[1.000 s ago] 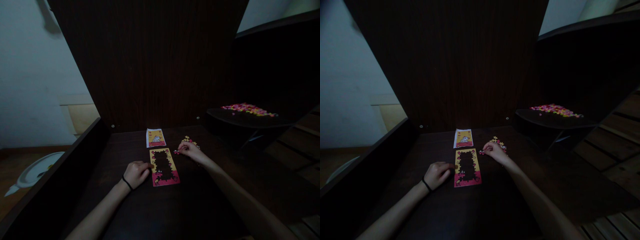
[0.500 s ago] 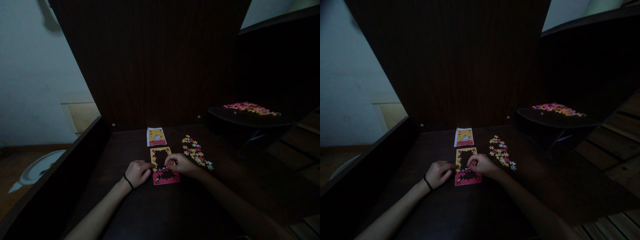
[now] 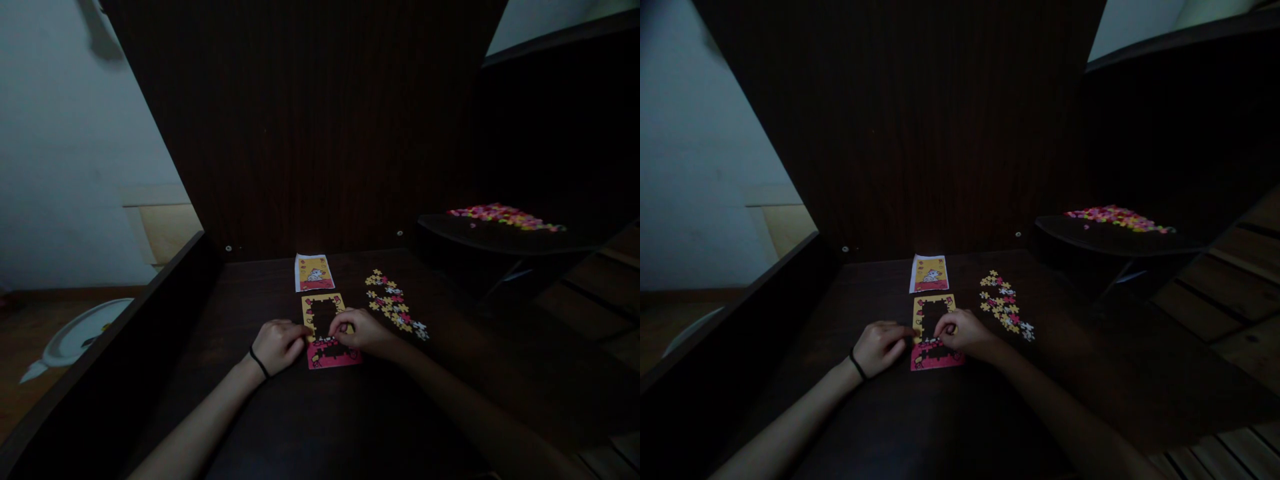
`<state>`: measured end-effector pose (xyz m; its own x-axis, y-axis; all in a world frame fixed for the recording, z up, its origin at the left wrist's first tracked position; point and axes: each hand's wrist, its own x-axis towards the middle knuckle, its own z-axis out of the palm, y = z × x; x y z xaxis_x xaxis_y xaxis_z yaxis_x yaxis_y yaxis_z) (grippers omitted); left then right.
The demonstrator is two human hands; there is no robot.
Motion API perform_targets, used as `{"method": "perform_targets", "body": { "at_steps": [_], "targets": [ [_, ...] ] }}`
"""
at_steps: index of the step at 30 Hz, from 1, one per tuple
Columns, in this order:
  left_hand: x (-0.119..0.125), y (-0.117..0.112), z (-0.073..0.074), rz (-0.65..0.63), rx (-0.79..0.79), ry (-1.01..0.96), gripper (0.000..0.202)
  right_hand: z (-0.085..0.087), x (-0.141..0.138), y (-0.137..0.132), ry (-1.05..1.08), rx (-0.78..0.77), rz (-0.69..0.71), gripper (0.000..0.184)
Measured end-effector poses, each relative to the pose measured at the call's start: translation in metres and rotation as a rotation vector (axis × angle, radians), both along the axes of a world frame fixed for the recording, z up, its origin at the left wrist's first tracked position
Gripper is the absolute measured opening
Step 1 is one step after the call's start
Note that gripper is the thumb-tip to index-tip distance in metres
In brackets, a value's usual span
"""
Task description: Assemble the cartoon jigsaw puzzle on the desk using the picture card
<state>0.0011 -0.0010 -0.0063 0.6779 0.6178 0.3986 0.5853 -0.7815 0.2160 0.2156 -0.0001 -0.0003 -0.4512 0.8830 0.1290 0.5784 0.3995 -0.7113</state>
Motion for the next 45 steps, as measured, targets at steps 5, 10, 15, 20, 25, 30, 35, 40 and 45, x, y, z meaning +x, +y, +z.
{"method": "perform_targets", "body": {
  "at_steps": [5,10,15,20,25,30,35,40,45],
  "targets": [
    [0.0004,0.0000,-0.0005,-0.013,0.013,0.012,0.024,-0.0025,-0.0002,0.0004,-0.023,0.070,-0.007,0.018],
    [0.0000,0.0007,-0.0020,-0.010,0.019,0.025,0.024,-0.0067,0.0000,0.0015,-0.050,0.135,-0.014,0.018],
    [0.0005,0.0007,-0.0020,-0.001,0.033,0.042,0.023,-0.0063,0.0001,0.0011,-0.070,0.156,-0.015,0.014],
    [0.0014,0.0006,-0.0014,0.005,0.051,0.041,0.022,-0.0035,-0.0008,0.0003,-0.095,0.175,0.019,0.009],
    [0.0010,0.0008,-0.0003,-0.001,0.031,0.035,0.023,-0.0035,-0.0006,0.0007,-0.106,0.212,0.044,0.008],
    [0.0006,-0.0007,-0.0018,-0.025,0.020,0.030,0.024,-0.0058,0.0012,0.0012,-0.142,0.253,0.055,0.004],
    [0.0030,-0.0040,-0.0017,-0.079,-0.038,0.047,0.027,-0.0071,0.0018,0.0011,-0.179,0.265,0.076,0.006],
    [0.0063,-0.0061,0.0019,-0.124,-0.066,0.057,0.031,-0.0052,0.0011,-0.0002,-0.185,0.243,0.072,0.006],
    [0.0077,-0.0066,0.0040,-0.157,-0.107,0.073,0.033,-0.0041,0.0004,-0.0016,-0.188,0.231,0.073,0.005]
  ]
}}
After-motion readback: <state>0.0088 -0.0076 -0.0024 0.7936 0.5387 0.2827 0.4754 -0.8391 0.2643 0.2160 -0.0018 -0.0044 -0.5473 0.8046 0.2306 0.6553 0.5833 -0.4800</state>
